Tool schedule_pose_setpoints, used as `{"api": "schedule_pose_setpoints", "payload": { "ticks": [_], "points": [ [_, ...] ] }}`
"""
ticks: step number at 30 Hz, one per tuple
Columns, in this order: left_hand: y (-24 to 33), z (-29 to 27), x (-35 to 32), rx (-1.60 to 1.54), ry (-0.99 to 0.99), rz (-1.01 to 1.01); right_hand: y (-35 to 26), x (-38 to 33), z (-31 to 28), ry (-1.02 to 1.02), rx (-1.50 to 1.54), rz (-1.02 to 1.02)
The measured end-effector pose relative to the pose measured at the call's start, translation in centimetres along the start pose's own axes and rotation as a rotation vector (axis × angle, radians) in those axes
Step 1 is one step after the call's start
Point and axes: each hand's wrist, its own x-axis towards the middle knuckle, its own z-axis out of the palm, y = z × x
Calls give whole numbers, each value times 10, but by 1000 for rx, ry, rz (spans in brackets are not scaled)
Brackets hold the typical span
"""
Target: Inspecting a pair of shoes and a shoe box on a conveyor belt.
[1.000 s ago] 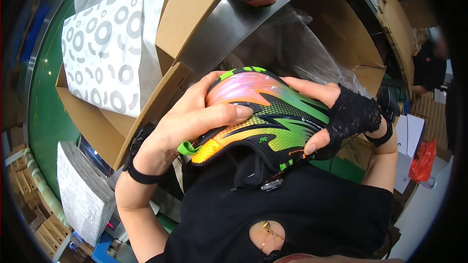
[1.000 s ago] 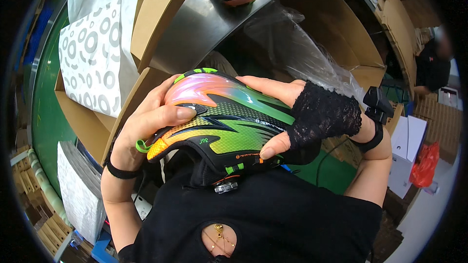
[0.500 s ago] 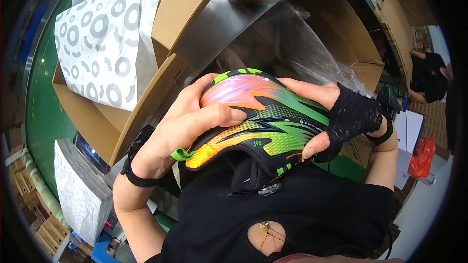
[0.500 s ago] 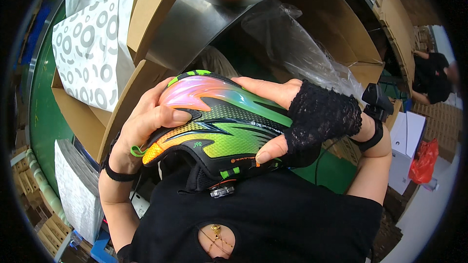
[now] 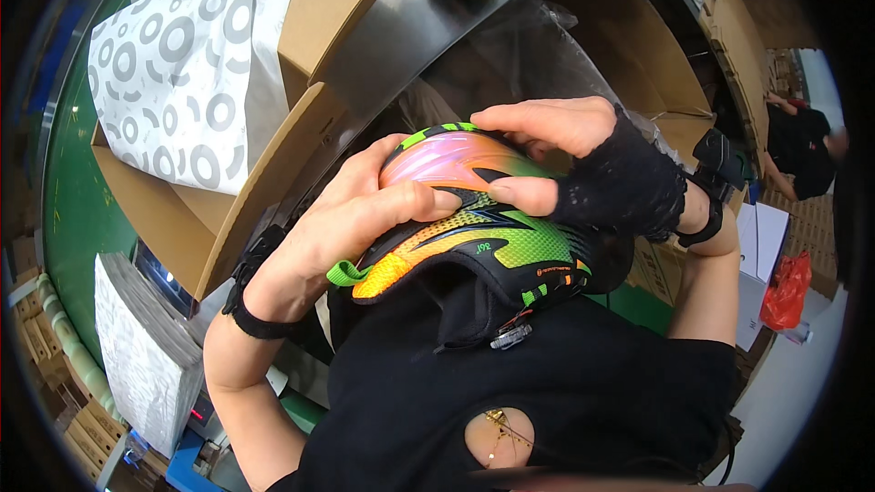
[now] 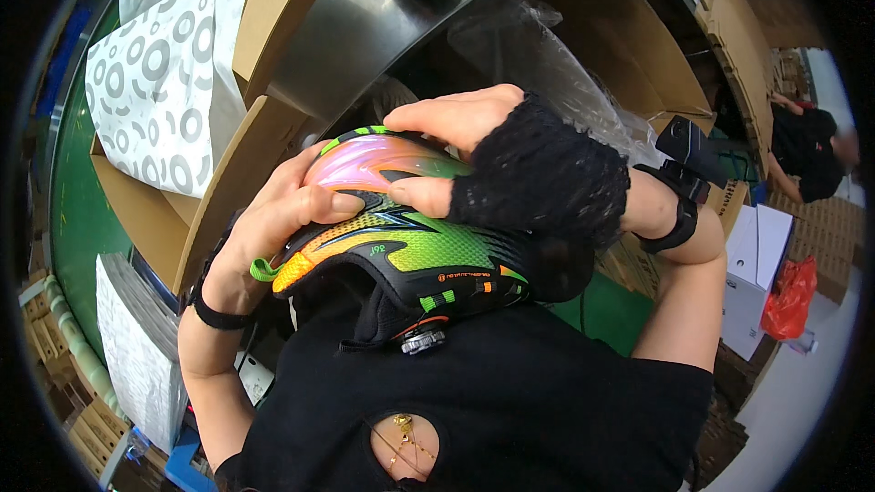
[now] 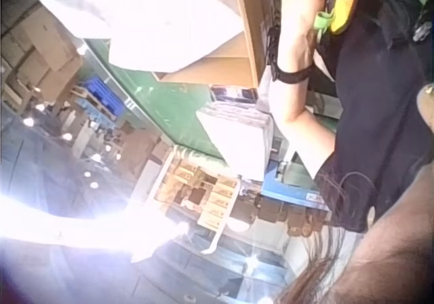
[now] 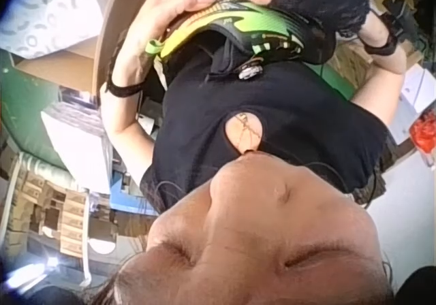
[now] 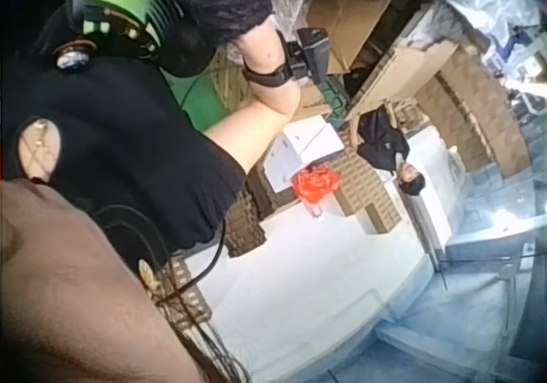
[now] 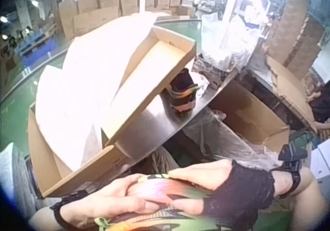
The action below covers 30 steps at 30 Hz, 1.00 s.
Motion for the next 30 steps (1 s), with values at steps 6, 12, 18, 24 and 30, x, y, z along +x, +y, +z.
{"api": "schedule_pose_setpoints", "payload": {
  "ticks": [6,12,18,24,30],
  "points": [
    [-2,2,-5,-8,49,-4,-6,10,6,-5,-143,-15],
    [-6,-3,-4,25,33,8,-11,14,4,-66,-187,-27],
    [-2,2,-6,49,61,2,-17,18,1,-159,-257,33],
    [2,3,-8,123,72,-40,-11,19,0,-163,-326,-24],
    [3,9,-6,188,93,-48,-5,23,0,-161,-322,-76]
  ]
}}
